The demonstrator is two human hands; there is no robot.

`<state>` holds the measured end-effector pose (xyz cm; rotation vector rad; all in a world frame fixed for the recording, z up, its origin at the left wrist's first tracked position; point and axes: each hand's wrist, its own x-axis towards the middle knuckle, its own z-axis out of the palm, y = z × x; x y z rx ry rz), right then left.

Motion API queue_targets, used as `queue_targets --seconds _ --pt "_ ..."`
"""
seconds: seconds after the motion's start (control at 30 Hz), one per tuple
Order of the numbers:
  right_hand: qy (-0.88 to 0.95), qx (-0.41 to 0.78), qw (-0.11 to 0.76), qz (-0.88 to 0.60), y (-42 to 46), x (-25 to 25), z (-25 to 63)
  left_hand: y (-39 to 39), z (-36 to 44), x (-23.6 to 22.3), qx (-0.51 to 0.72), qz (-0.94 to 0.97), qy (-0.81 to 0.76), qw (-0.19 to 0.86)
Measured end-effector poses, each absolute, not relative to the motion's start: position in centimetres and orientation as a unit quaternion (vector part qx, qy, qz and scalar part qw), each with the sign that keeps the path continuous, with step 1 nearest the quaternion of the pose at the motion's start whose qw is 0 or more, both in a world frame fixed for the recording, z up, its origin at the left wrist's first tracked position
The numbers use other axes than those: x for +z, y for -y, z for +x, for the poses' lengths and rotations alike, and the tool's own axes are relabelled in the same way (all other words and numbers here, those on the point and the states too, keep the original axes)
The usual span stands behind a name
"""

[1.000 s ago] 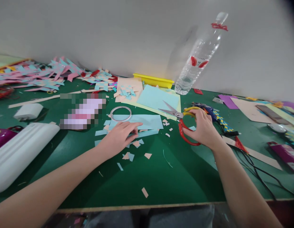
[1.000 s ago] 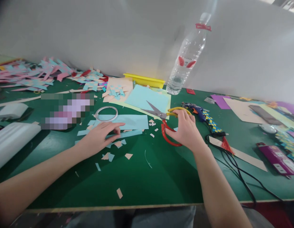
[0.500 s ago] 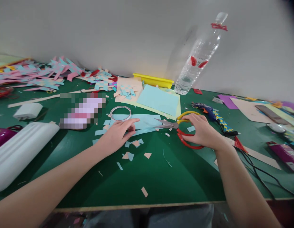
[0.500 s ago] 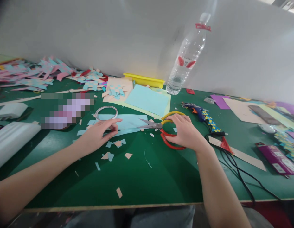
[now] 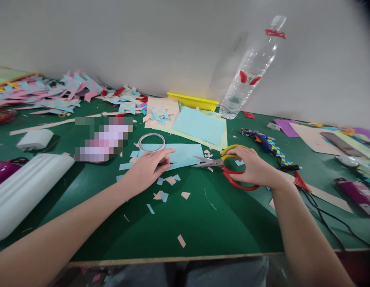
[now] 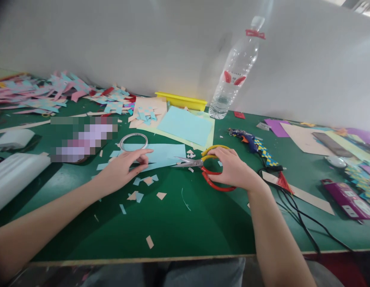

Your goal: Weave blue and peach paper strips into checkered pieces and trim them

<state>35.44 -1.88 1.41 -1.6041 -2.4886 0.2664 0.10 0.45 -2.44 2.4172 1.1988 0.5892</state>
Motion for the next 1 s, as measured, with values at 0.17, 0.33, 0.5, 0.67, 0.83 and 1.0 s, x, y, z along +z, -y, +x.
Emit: queue_targets --seconds 0.17,0.33,0.5,0.67,0.83,1.0 --pt "0.840 0.101 0.082 -0.527 2.0 1.2 34.7 -0.4 0.2 -2.5 0.212 0.860 -0.423 0.194" --pt "0.852 0.110 0.105 -0.501 2.4 1.4 33.6 -0.2 0.6 -2.5 0.222 0.862 -0.406 0.209" --pt "0.858 0.125 0.110 -0.486 2.4 1.2 33.2 0.1 1.2 -2.4 0.218 0.875 -0.385 0.199" --pt "0.858 0.134 0.105 -0.485 2.2 0.7 33.4 0.6 1.4 -2.4 0.212 0.875 -0.388 0.198" --pt "0.854 0.142 0.097 -0.492 2.3 0.8 33.4 0.6 1.1 -2.3 0.196 0.899 -0.362 0.152" --pt "0.852 0.143 0.095 -0.494 2.3 0.9 33.6 0.5 0.5 -2.2 0.167 0.914 -0.348 0.123"
